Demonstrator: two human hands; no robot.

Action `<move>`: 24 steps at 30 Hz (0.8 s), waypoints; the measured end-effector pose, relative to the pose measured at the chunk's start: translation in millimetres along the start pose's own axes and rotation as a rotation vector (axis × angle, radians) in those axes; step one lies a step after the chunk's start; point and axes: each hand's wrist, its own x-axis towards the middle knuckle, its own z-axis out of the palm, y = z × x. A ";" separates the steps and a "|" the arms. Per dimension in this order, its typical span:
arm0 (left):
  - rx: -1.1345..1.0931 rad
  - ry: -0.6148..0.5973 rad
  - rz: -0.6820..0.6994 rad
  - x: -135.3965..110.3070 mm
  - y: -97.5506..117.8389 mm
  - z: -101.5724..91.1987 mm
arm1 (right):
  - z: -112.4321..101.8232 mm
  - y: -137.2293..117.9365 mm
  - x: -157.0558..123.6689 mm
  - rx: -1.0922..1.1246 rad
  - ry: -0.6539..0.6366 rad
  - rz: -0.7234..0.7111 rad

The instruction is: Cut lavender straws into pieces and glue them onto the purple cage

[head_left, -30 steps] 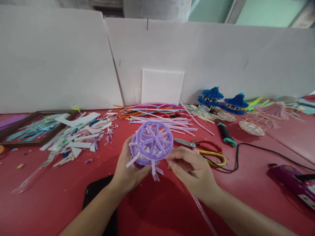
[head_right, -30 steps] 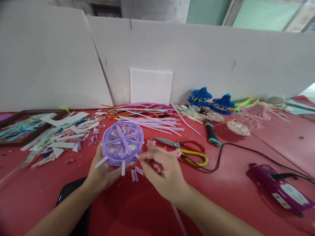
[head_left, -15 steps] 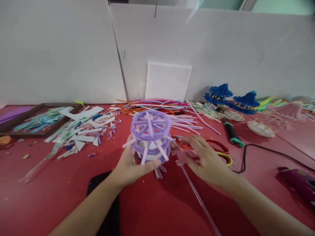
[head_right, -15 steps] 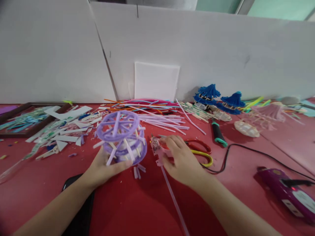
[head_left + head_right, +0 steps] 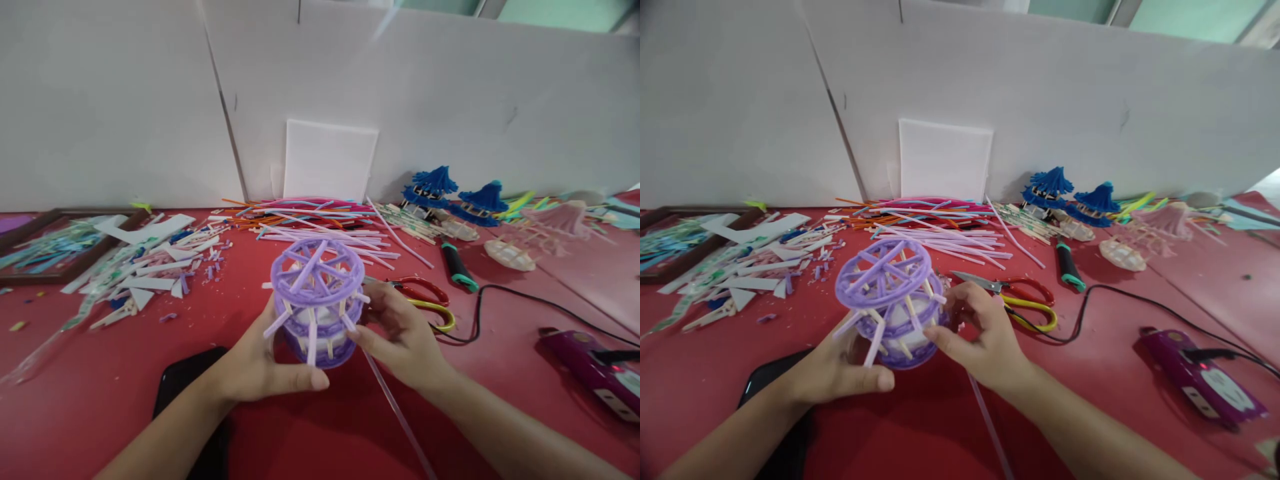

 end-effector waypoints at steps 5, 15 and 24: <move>-0.085 0.104 -0.075 1.8 1.9 5.2 | -14.6 -4.5 4.3 -0.339 -0.086 -0.159; -0.487 0.249 0.005 11.1 -0.4 -5.3 | -44.4 17.7 15.1 -1.128 -0.424 0.066; -0.015 0.584 0.003 15.9 -4.9 -1.5 | -43.1 21.4 21.6 -0.680 0.029 -0.005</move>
